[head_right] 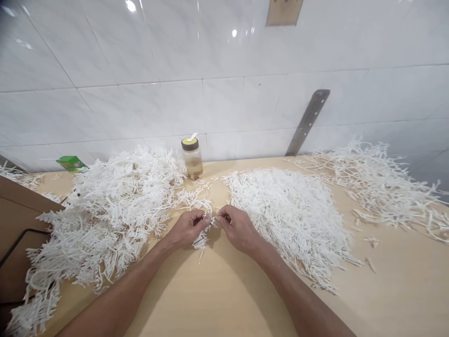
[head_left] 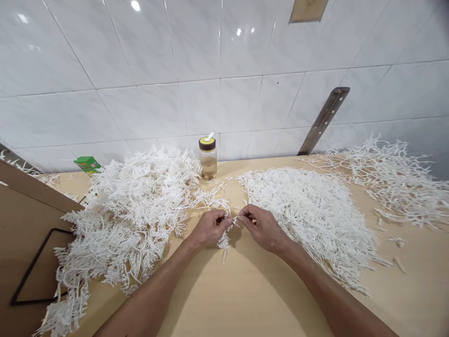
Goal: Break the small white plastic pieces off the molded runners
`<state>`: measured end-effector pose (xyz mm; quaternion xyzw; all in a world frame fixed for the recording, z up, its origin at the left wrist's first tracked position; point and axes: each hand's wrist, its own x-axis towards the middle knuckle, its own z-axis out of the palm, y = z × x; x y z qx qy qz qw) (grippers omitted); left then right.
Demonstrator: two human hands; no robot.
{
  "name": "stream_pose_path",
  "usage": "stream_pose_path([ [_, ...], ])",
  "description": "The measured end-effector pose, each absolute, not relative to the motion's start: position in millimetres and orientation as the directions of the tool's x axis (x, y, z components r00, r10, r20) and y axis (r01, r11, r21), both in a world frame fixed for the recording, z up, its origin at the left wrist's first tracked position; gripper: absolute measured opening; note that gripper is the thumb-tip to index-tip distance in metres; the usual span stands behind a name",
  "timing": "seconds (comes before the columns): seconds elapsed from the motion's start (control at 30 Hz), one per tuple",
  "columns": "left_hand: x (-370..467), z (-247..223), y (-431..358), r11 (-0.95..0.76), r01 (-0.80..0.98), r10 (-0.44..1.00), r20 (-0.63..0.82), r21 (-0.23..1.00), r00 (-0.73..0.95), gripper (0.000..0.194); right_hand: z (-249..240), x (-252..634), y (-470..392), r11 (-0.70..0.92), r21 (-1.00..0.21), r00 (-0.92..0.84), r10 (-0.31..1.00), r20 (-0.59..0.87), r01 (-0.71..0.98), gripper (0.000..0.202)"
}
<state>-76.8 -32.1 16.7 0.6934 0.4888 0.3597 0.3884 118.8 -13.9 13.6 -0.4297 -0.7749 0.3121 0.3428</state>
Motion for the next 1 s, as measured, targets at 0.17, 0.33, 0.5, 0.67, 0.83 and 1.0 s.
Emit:
stream_pose_path([
  [0.17, -76.1, 13.4, -32.2, -0.237, 0.42, 0.958, 0.139, 0.876, 0.25, 0.033, 14.5, 119.4, -13.8, 0.43, -0.774, -0.401, 0.882, 0.249, 0.464, 0.017],
  [0.33, -73.9, 10.7, -33.4, -0.265, 0.46, 0.951, 0.151, 0.847, 0.269, 0.033, 8.0, 113.7, -13.8, 0.57, -0.604, -0.427, 0.82, 0.38, 0.557, 0.018],
  [0.5, -71.4, 8.3, -35.3, -0.216, 0.37, 0.961, 0.129, 0.903, 0.245, 0.039, -1.5, 120.9, -1.8, 0.502, -0.473, -0.21, 0.814, 0.542, 0.724, 0.021],
  [0.67, -68.5, 3.4, -33.1, -0.13, 0.186, 0.983, 0.102, 0.974, 0.152, 0.042, 2.8, 134.1, 1.6, 0.407, -0.501, -0.094, 0.838, 0.538, 0.763, 0.012],
  [0.83, -66.9, 2.5, -32.6, -0.155, 0.171, 0.984, 0.135, 0.973, 0.12, 0.04, 14.0, 121.0, -11.9, 0.464, -0.689, -0.229, 0.883, 0.409, 0.557, 0.018],
  [1.0, -67.1, 1.3, -33.6, -0.18, 0.203, 0.978, 0.153, 0.963, 0.143, 0.036, 16.2, 110.3, -18.3, 0.355, -0.809, -0.326, 0.921, 0.215, 0.469, 0.021],
])
